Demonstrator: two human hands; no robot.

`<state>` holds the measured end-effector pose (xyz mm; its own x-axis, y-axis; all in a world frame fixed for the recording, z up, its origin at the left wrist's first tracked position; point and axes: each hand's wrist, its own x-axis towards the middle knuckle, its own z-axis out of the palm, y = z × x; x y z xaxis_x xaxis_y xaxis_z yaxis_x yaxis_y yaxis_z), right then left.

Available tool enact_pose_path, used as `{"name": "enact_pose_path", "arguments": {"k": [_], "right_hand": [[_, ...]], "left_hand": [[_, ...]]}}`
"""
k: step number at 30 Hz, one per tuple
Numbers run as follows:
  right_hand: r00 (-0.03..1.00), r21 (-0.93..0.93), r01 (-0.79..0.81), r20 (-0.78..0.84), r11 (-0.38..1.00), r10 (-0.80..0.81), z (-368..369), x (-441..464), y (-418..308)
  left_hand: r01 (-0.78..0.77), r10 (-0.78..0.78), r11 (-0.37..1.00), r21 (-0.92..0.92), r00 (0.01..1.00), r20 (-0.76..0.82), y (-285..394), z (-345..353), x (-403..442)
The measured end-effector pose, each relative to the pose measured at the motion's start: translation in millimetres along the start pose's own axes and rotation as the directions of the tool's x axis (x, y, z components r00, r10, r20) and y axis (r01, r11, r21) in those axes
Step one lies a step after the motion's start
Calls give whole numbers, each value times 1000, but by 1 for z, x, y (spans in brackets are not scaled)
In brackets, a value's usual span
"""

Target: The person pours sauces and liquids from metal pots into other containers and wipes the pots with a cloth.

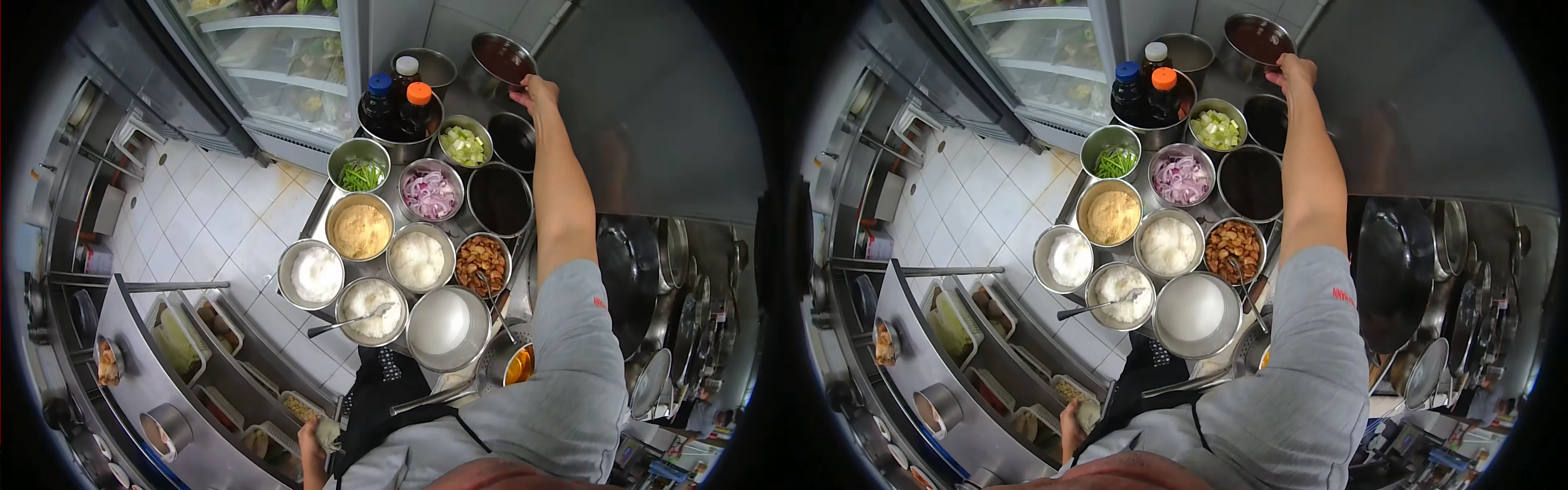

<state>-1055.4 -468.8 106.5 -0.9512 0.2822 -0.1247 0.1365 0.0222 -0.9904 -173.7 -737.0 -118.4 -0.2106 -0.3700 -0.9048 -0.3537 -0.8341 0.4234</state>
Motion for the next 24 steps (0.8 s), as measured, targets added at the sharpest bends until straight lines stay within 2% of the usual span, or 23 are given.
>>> {"name": "enact_pose_path", "arguments": {"k": [5, 8, 11, 14, 24], "right_hand": [[1000, -15, -11, 16, 1000, 12, -5, 18, 19], [999, -8, 3, 34, 1000, -3, -8, 16, 24], [995, -35, -7, 101, 999, 11, -15, 28, 34], [995, -66, -27, 99, 997, 34, -15, 30, 39], [981, -197, -45, 174, 979, 80, -15, 39, 50]], "left_hand": [[66, -68, 994, 90, 997, 25, 6, -11, 19], [56, -55, 998, 25, 998, -15, 18, 4, 13], [52, -51, 999, 11, 998, -32, 20, 7, 18], [87, -86, 996, 14, 996, -31, 30, 19, 15], [26, -24, 998, 63, 999, -31, 39, 26, 30]]}}
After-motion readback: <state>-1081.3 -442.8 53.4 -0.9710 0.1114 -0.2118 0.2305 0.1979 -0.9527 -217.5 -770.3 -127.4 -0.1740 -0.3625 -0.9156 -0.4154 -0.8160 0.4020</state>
